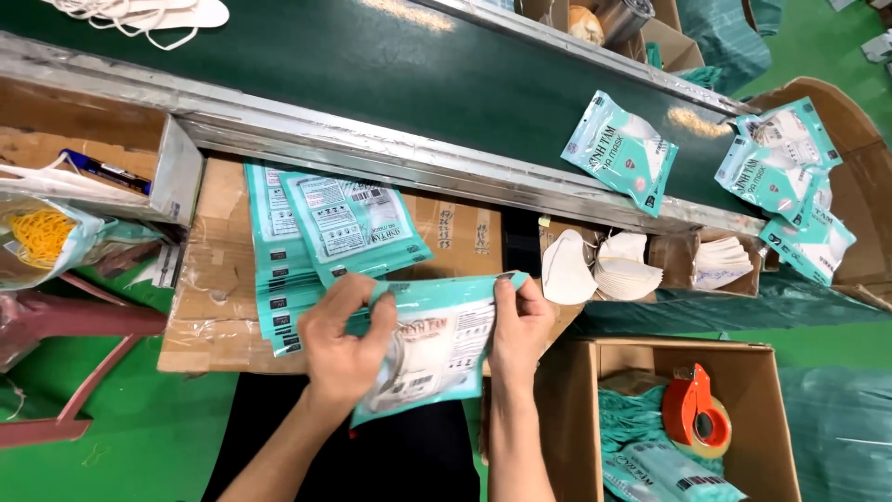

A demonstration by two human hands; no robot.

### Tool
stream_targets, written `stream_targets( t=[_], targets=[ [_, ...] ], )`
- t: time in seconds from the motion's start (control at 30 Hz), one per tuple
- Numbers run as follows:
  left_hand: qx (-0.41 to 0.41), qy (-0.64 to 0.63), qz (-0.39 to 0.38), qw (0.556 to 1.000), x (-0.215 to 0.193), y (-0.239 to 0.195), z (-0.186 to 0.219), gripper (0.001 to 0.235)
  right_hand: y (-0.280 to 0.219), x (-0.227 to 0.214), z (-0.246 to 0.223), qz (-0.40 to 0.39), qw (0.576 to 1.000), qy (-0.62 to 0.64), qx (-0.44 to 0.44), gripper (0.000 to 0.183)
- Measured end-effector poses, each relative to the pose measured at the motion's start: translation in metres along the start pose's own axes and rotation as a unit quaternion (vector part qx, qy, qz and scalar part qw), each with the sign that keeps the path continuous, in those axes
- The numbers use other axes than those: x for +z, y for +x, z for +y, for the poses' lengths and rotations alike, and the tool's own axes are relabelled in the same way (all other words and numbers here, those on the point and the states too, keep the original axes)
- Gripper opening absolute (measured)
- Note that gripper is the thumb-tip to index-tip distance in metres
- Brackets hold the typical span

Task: Manually packing protective face masks into individual green pouches and stacking them.

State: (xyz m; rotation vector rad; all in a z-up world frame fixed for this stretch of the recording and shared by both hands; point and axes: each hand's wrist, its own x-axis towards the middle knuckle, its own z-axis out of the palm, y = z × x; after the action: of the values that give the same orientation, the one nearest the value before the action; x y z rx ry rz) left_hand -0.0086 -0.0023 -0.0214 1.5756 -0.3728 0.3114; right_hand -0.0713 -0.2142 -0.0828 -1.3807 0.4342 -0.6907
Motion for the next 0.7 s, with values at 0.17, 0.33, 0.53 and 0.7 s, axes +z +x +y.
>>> stream_targets(
  t=[0.17, 0.33, 0.53, 0.7],
  targets=[
    [0.010, 0.004, -0.099, 0.995, 0.002, 0.006, 0.003, 0.010, -0.007, 0.011, -0.009, -0.110, 0.983, 0.138, 0.038, 0.007],
    [0.008, 0.014, -0.126, 0.992, 0.001, 0.009, 0.011, 0.008, -0.008, 0.005, -0.003, -0.116, 0.963, 0.226, 0.087, 0.012],
    [-0.001, 0.005, -0.154, 0.988, 0.011, 0.004, 0.000, 0.006, -0.008, 0.018, -0.006, -0.187, 0.958, 0.170, 0.139, 0.013],
    [0.064, 0.056, -0.126, 0.988, 0.021, 0.034, -0.028, 0.029, 0.035, 0.013, -0.038, -0.043, 0.989, -0.115, -0.079, 0.017]
  ],
)
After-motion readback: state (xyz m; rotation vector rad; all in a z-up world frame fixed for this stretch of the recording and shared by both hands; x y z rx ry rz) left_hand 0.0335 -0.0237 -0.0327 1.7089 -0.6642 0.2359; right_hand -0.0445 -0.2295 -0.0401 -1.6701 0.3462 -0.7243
